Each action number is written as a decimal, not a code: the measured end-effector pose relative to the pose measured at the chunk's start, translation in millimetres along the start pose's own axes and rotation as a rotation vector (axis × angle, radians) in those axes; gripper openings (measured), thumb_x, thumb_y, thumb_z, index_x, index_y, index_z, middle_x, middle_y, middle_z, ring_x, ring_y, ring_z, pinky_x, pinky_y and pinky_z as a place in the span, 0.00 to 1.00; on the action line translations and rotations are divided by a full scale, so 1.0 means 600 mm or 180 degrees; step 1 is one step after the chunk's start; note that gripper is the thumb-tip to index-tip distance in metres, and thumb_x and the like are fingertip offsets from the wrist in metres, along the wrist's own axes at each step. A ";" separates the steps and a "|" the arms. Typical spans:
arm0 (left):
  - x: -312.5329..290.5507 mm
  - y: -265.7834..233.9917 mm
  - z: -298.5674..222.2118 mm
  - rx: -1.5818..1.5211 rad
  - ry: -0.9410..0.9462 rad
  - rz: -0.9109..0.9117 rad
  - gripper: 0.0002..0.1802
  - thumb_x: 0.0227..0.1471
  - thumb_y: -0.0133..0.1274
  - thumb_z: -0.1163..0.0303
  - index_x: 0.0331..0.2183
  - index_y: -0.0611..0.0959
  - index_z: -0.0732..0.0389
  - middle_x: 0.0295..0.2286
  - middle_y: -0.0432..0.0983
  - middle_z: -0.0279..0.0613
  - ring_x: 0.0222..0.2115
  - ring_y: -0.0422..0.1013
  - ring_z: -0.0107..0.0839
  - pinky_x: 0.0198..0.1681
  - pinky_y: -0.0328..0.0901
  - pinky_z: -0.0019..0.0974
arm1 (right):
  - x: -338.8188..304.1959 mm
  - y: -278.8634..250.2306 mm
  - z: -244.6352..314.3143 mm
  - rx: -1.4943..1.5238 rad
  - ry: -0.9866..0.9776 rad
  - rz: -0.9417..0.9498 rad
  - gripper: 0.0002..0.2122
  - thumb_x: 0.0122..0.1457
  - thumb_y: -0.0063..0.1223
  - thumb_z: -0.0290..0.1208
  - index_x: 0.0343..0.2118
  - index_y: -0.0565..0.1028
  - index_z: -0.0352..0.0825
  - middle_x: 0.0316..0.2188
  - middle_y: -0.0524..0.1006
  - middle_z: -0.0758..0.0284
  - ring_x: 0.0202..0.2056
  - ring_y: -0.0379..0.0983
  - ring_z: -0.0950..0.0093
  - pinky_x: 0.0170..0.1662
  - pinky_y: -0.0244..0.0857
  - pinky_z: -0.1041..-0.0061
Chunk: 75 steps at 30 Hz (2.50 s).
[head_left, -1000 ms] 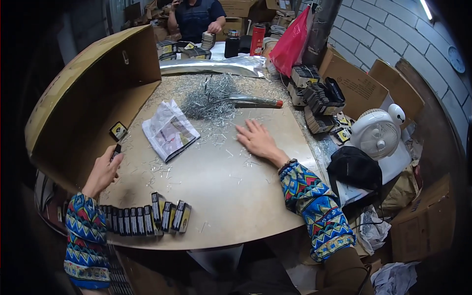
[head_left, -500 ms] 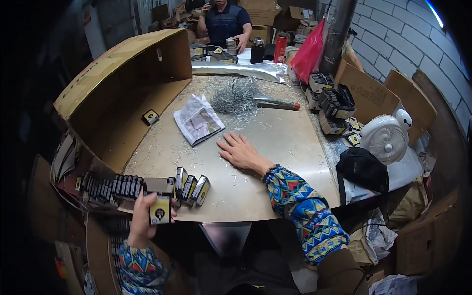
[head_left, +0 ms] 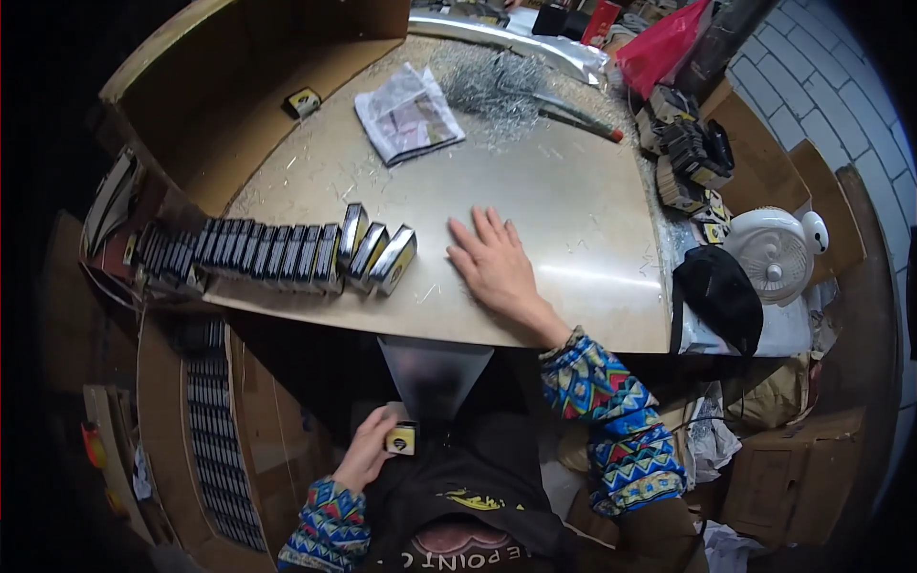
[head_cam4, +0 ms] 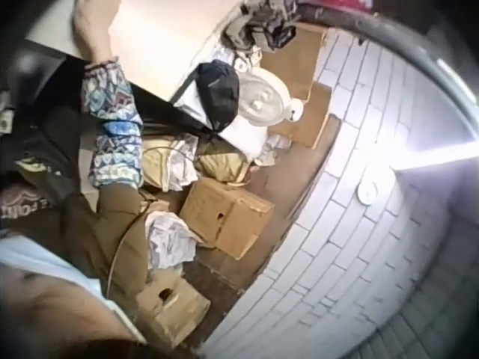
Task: Packaging small boxed items into larger cardboard containers on an assembly line.
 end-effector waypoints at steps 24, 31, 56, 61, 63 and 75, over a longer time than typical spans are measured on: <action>-0.008 0.087 0.038 0.0245 0.0675 0.0292 0.24 0.50 0.59 0.79 0.49 0.71 0.61 0.42 0.72 0.36 0.43 0.70 0.25 0.48 0.66 0.30 | -0.236 0.001 0.187 0.0937 -0.0600 0.0578 0.16 0.47 0.50 0.18 0.42 0.74 0.31 0.41 0.72 0.59 0.41 0.68 0.60 0.43 0.65 0.67; -0.045 0.084 0.013 0.2529 0.1785 -0.0474 0.38 0.45 0.63 0.69 0.55 0.64 0.65 0.46 0.70 0.51 0.49 0.69 0.45 0.52 0.64 0.41 | -0.319 0.064 0.220 0.1505 -0.0914 0.1934 0.21 0.48 0.51 0.18 0.48 0.71 0.27 0.48 0.71 0.55 0.46 0.71 0.58 0.45 0.68 0.64; -0.122 0.156 -0.145 0.3102 0.3149 -0.1379 0.34 0.39 0.66 0.72 0.47 0.67 0.62 0.37 0.73 0.54 0.37 0.73 0.54 0.37 0.70 0.47 | -0.279 0.011 0.181 0.3236 0.0658 0.0195 0.10 0.54 0.59 0.18 0.40 0.80 0.26 0.44 0.80 0.56 0.42 0.78 0.74 0.45 0.73 0.78; -0.118 0.167 -0.141 0.3189 0.3152 -0.1247 0.35 0.39 0.66 0.73 0.47 0.65 0.63 0.37 0.68 0.53 0.36 0.71 0.53 0.36 0.68 0.47 | -0.274 0.010 0.167 0.3169 0.1035 0.0026 0.09 0.54 0.59 0.19 0.39 0.81 0.28 0.39 0.82 0.57 0.39 0.80 0.73 0.42 0.74 0.79; -0.115 0.169 -0.141 0.3183 0.3278 -0.1236 0.35 0.39 0.66 0.73 0.47 0.65 0.63 0.37 0.68 0.53 0.36 0.70 0.53 0.35 0.67 0.47 | -0.275 0.011 0.164 0.3272 0.1113 0.0045 0.09 0.55 0.60 0.20 0.39 0.81 0.28 0.39 0.82 0.56 0.39 0.81 0.71 0.42 0.74 0.78; -0.100 0.196 -0.162 0.3077 0.3050 -0.0787 0.31 0.43 0.62 0.73 0.47 0.65 0.65 0.37 0.68 0.55 0.37 0.71 0.56 0.36 0.67 0.48 | -0.260 -0.057 0.198 0.1629 -0.0515 -0.0904 0.08 0.50 0.58 0.14 0.35 0.77 0.23 0.36 0.80 0.52 0.36 0.80 0.61 0.40 0.75 0.71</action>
Point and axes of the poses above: each hand's wrist, its own x-axis towards the middle knuckle, its own y-axis out of the palm, z = x × y, the point moved 8 cm from there along x, towards the middle knuckle
